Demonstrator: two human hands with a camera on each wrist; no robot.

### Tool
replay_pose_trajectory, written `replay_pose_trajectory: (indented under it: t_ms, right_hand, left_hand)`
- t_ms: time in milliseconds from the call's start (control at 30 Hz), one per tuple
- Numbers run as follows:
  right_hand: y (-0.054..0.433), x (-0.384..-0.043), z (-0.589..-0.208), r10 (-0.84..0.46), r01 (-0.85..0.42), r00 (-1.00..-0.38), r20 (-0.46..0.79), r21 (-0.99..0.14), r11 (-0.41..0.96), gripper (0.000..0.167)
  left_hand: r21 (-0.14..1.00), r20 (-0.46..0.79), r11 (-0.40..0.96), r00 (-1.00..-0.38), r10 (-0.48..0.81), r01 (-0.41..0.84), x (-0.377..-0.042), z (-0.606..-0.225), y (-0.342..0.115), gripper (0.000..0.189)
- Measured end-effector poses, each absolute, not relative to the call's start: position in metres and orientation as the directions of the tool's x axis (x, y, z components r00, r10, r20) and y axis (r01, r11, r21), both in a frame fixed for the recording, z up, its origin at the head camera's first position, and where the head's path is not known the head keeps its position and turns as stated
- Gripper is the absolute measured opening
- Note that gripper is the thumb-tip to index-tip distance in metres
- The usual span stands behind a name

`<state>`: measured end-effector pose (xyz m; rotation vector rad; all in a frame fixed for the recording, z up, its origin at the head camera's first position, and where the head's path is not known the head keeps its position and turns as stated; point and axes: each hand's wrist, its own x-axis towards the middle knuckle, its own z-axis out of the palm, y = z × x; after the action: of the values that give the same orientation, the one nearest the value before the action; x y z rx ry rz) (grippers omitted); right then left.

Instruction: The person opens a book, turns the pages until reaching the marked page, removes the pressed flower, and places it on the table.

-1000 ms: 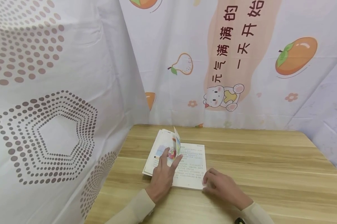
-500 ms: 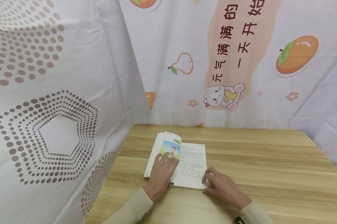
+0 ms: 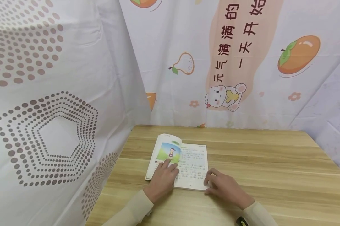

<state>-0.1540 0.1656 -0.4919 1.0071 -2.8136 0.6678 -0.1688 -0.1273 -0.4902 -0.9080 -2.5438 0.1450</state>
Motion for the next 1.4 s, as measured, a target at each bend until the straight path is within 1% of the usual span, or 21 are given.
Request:
replay_pose_trajectory:
  t_ms: [100,200,300,467,533,600,667,767,900,1000,1100,1233,1300,1400]
  right_hand:
    - [0.166,-0.154,-0.492,-0.596,-0.648,-0.760,0.259,-0.362,0.670,0.009]
    - [0.166,-0.153,-0.492,-0.602,-0.678,-0.735,0.311,-0.332,0.656,0.010]
    - [0.166,-0.154,-0.492,-0.607,-0.691,-0.723,0.331,-0.306,0.655,0.010]
    - [0.166,-0.155,-0.492,-0.605,-0.684,-0.728,0.322,-0.279,0.674,0.009]
    - [0.166,-0.154,-0.491,-0.595,-0.676,-0.736,0.325,-0.288,0.679,0.010]
    - [0.166,-0.154,-0.490,-0.580,-0.668,-0.743,0.334,-0.304,0.679,0.010]
    - [0.166,-0.154,-0.489,-0.568,-0.666,-0.744,0.353,-0.318,0.675,0.010]
    - [0.166,-0.153,-0.488,-0.555,-0.682,-0.726,0.406,-0.322,0.657,0.008]
    - [0.166,-0.153,-0.488,-0.513,-0.692,-0.707,0.487,-0.329,0.642,0.013]
    - [0.166,-0.153,-0.488,-0.465,-0.679,-0.714,0.524,-0.351,0.645,0.020]
    - [0.167,-0.153,-0.488,-0.432,-0.655,-0.735,0.523,-0.382,0.652,0.023]
    - [0.168,-0.153,-0.489,-0.431,-0.620,-0.774,0.464,-0.415,0.666,0.025]
    - [0.168,-0.152,-0.491,-0.448,-0.611,-0.784,0.429,-0.412,0.676,0.024]
    - [0.168,-0.151,-0.493,-0.486,-0.619,-0.781,0.392,-0.386,0.684,0.023]
  left_hand:
    - [-0.209,0.382,0.784,-0.689,0.616,0.585,-0.168,-0.490,-0.126,0.011]
    - [-0.184,0.378,0.788,-0.698,0.608,0.587,-0.167,-0.490,-0.125,0.012]
    - [-0.179,0.358,0.793,-0.712,0.603,0.582,-0.165,-0.491,-0.123,0.028]
    - [-0.202,0.320,0.805,-0.739,0.593,0.558,-0.162,-0.493,-0.121,0.066]
    - [-0.208,0.313,0.807,-0.744,0.591,0.553,-0.161,-0.494,-0.119,0.074]
    - [-0.208,0.310,0.810,-0.748,0.586,0.548,-0.161,-0.495,-0.118,0.077]
    - [-0.210,0.312,0.814,-0.752,0.581,0.542,-0.160,-0.495,-0.117,0.077]
    - [-0.217,0.323,0.824,-0.758,0.567,0.524,-0.160,-0.496,-0.115,0.072]
    - [-0.237,0.354,0.828,-0.749,0.561,0.508,-0.160,-0.496,-0.113,0.058]
    - [-0.244,0.371,0.826,-0.738,0.563,0.508,-0.161,-0.496,-0.113,0.047]
    - [-0.251,0.380,0.825,-0.732,0.566,0.507,-0.162,-0.494,-0.112,0.035]
    - [-0.305,0.387,0.822,-0.726,0.568,0.481,-0.164,-0.493,-0.112,0.020]
    - [-0.326,0.401,0.828,-0.727,0.558,0.456,-0.164,-0.492,-0.112,0.023]
    - [-0.330,0.447,0.847,-0.722,0.529,0.417,-0.163,-0.491,-0.113,0.041]
